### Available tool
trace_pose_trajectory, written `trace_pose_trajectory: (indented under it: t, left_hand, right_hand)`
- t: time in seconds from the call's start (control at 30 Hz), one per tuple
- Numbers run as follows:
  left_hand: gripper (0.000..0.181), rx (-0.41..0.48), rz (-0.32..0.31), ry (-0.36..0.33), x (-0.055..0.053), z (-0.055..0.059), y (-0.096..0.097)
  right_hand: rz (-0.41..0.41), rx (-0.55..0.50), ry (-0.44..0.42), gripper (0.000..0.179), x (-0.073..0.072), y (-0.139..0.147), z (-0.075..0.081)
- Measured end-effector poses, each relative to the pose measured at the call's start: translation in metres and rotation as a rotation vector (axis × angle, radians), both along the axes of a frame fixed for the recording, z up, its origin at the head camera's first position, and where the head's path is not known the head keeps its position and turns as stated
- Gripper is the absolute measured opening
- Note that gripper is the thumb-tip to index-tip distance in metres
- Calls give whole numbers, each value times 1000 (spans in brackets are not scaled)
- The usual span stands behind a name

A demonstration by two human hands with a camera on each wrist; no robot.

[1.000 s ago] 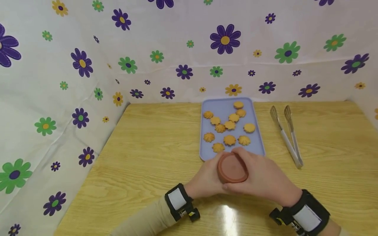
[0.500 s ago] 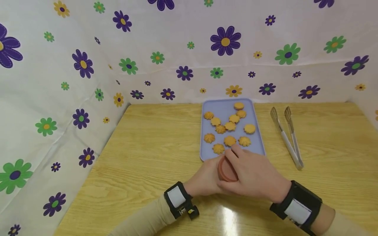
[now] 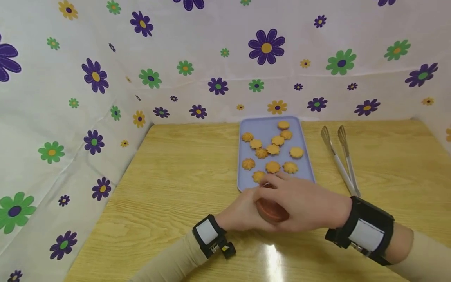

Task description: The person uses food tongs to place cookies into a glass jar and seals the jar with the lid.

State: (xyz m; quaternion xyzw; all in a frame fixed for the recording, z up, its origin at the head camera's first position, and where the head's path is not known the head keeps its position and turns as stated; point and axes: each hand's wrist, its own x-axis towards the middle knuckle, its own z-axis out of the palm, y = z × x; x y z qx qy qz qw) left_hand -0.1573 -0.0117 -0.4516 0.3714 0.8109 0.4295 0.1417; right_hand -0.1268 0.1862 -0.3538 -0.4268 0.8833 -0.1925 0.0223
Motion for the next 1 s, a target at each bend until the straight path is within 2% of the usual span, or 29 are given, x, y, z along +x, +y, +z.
trace_pose_trajectory:
  t: [0.13, 0.23, 0.3, 0.37, 0.4, 0.6, 0.73, 0.83, 1.0]
  left_hand:
    - [54, 1, -26, 28, -1, 0, 0]
    - [34, 31, -65, 70, -1, -3, -2]
    - [32, 70, -83, 81, 0, -5, -3]
    - [35, 102, -99, 90, 0, -6, -4]
    - [42, 110, -100, 76, 0, -6, -4]
    - [82, -10, -93, 94, 0, 0, 0]
    - [96, -21, -94, 50, 0, -1, -1]
    - [95, -25, -69, 24, 0, -1, -2]
    - [80, -20, -29, -34, -1, 1, -2]
  right_hand:
    - [14, -37, -10, 31, 2, -13, 8]
    - [33, -55, 22, 26, 5, -24, 9]
    - [45, -64, 42, 25, 7, -28, 7]
    - [38, -67, 51, 24, 8, -30, 3]
    - [24, -64, 56, 26, 7, -30, 1]
    - [-189, 72, 95, 63, -1, -21, -9]
    - [-280, 140, 95, 71, 2, -17, -7]
    - [-264, 158, 97, 68, 3, -16, -4]
    - [-137, 124, 85, 65, 1, -12, 9]
